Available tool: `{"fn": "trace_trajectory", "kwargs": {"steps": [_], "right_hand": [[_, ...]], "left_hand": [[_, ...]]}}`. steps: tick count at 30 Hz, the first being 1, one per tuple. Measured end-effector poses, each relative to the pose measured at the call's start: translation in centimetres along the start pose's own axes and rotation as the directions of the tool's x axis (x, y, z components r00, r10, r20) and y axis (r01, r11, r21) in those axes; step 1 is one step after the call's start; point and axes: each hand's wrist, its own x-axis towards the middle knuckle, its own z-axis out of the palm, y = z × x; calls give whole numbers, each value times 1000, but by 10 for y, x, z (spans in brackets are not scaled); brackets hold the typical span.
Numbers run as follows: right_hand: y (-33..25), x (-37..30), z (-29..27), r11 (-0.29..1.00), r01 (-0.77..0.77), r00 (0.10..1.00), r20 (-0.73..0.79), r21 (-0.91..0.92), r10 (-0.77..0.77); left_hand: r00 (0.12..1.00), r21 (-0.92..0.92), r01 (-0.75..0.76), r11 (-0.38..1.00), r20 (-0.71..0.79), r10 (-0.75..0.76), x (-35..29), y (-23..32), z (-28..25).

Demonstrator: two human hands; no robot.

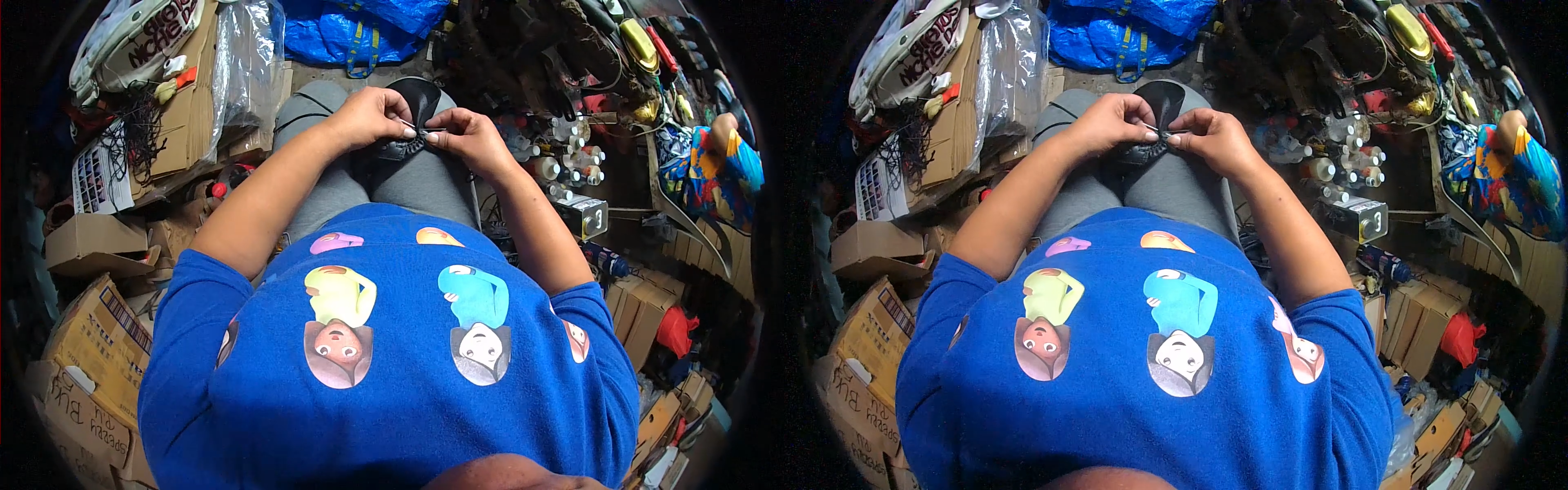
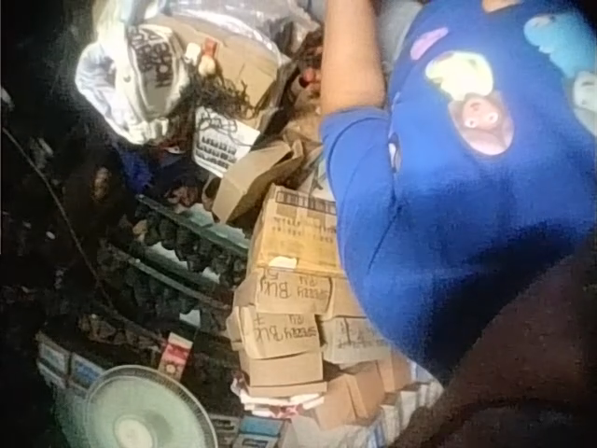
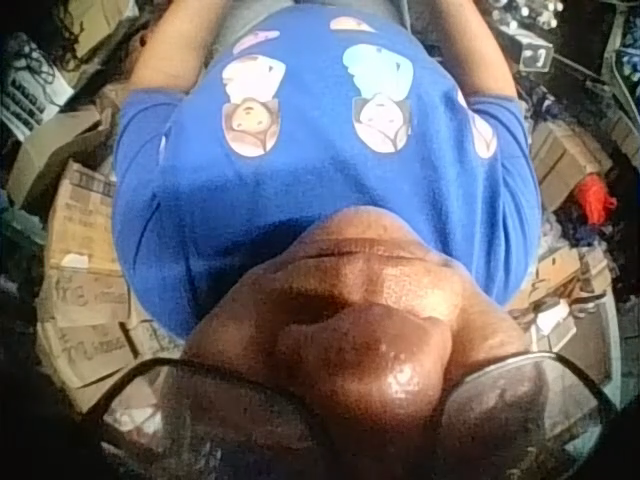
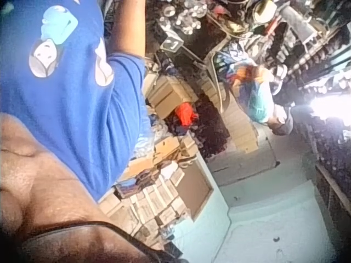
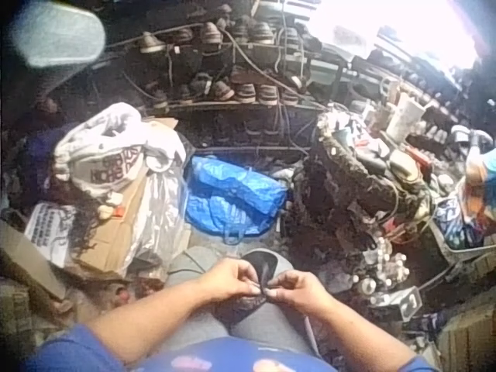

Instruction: Hand stitching the upper part of a black leather shoe using a needle and thread.

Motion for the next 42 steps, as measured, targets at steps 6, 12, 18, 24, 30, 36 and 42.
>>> {"fn": "trace_trajectory", "kwargs": {"steps": [6, 12, 18, 24, 30, 36, 42], "right_hand": [[6, -2, -6, 999, -8, 1000, 14, 47, 7], [6, -1, -3, 998, 10, 1000, 13, 57, -11], [6, -4, -5, 1000, 0, 1000, -11, -5, 0], [15, -1, -3, 998, 50, 999, -23, 44, -49], [11, -7, 8, 942, 190, 956, -166, -275, -242], [15, -4, 3, 971, 166, 968, -157, -175, -194], [17, 0, 2, 988, 130, 984, -113, -79, -138]], "left_hand": [[993, 207, -110, 972, -15, 115, 5, 8, -34], [955, 511, -297, 807, 141, 262, 14, 9, -26], [950, 604, -311, 734, 210, 229, -3, 13, -37], [800, 733, -519, 440, 236, 551, -1, 55, -25], [873, 777, -303, 552, -6, 487, 19, 25, -19], [761, 631, -267, 728, -326, 561, -1, 11, -28], [844, 695, -382, 609, -6, 536, -12, 24, -5]]}}
